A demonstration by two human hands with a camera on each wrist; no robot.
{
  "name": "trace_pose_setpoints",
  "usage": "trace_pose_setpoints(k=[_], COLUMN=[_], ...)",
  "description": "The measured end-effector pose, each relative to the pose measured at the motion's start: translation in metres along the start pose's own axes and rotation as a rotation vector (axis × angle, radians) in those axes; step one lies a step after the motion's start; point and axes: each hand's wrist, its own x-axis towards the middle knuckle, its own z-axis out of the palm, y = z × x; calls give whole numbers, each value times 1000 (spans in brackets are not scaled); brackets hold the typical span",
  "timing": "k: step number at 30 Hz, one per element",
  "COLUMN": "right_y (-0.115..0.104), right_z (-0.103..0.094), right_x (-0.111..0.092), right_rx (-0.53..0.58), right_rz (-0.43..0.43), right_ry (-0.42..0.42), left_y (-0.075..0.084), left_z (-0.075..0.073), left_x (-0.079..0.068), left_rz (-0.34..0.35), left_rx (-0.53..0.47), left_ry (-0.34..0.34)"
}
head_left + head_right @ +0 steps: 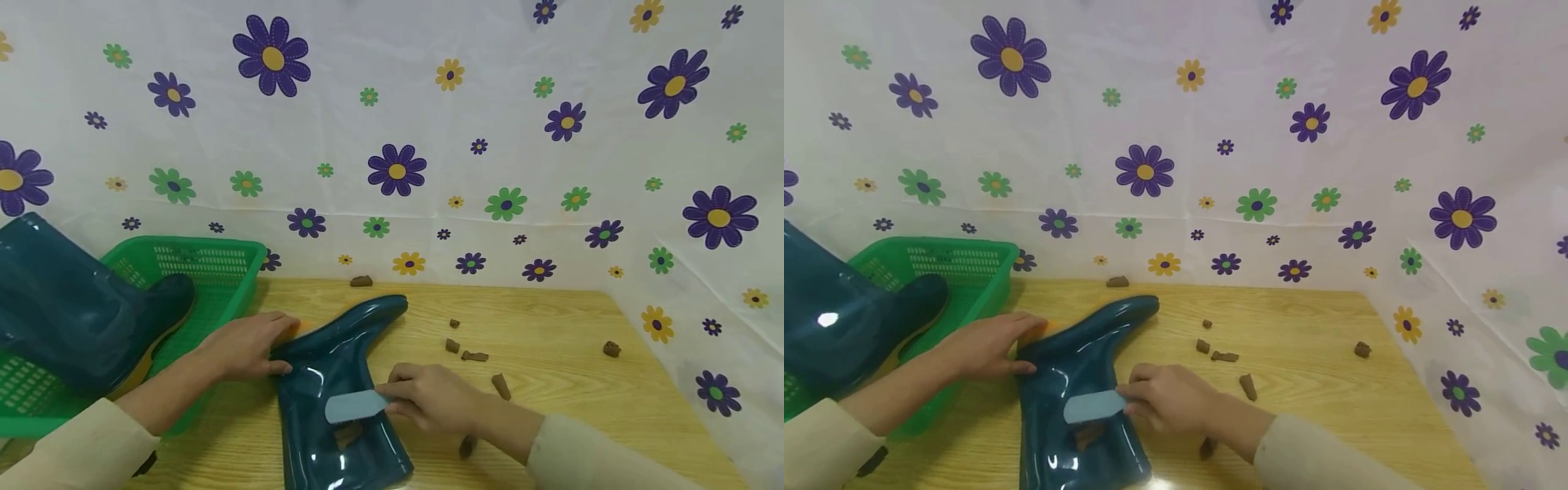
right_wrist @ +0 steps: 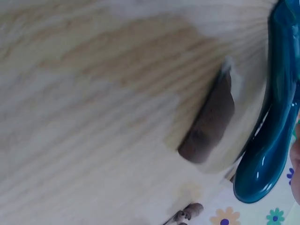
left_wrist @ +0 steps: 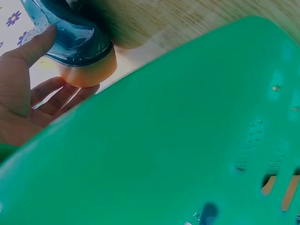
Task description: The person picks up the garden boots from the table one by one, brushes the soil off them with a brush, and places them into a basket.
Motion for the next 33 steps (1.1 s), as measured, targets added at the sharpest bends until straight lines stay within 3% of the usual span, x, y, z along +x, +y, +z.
trace_pose_setpoints(k=[3, 6, 13, 17, 23, 28, 33], right_y=[-3, -5, -8, -11, -5, -2, -1], right_z=[3, 3, -2, -2, 2, 2, 1], right_x=[2, -1, -10, -9, -4, -2, 1], right_rx=[-123, -224, -95, -121, -236, -227, -217], right_rz=[-11, -69, -208, -253, -167, -76, -76], right_ry=[14, -26, -116, -112, -70, -76, -98], left_y=[-1, -1, 0, -1, -1, 0, 0], left_z=[-1, 0, 1, 1, 3, 4, 1], left_x=[-2, -1, 0, -1, -2, 0, 0], left_rz=[2, 10, 25, 30, 15, 0, -12], left_rx=[-3, -10, 7, 7, -14, -15, -12], left_ry=[4, 6, 25, 30, 16, 0, -5])
